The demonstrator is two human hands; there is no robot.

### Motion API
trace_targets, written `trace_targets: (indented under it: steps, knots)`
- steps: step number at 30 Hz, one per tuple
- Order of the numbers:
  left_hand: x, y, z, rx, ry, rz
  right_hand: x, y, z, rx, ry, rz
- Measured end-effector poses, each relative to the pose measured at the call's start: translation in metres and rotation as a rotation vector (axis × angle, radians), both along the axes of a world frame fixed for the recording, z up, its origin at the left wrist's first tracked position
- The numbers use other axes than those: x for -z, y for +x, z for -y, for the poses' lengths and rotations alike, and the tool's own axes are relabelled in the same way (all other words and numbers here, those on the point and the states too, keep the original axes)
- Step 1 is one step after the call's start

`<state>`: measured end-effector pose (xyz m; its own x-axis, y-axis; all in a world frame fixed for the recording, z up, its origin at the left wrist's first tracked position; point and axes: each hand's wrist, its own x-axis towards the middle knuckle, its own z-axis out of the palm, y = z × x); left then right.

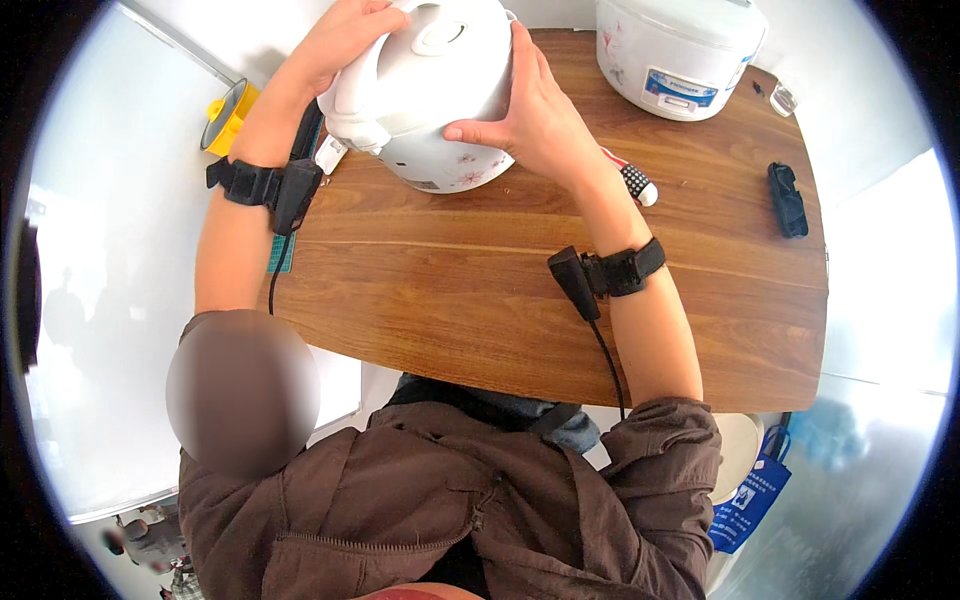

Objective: The person disassembles a white rice cooker on a wooden table. They open the lid, remove the inner pot, and use a screwdriver to unscrew and separate the lid components.

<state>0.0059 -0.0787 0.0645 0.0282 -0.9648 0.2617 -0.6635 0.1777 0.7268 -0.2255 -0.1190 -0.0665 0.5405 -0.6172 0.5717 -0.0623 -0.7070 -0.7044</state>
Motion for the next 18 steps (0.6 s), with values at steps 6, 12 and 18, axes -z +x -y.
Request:
trace_targets:
  steps: [6, 12, 18]
  knots:
    - [-0.019, -0.022, -0.004, -0.091, -0.060, 0.515, -0.004, -0.003, -0.003, -0.003, -0.020, -0.016]
    - [-0.018, -0.027, -0.004, -0.191, -0.028, 0.464, 0.000, -0.003, -0.003, 0.006, 0.011, -0.075]
    - [-0.020, -0.037, -0.013, -0.252, -0.103, 0.355, 0.007, -0.002, 0.000, 0.076, -0.071, -0.084]
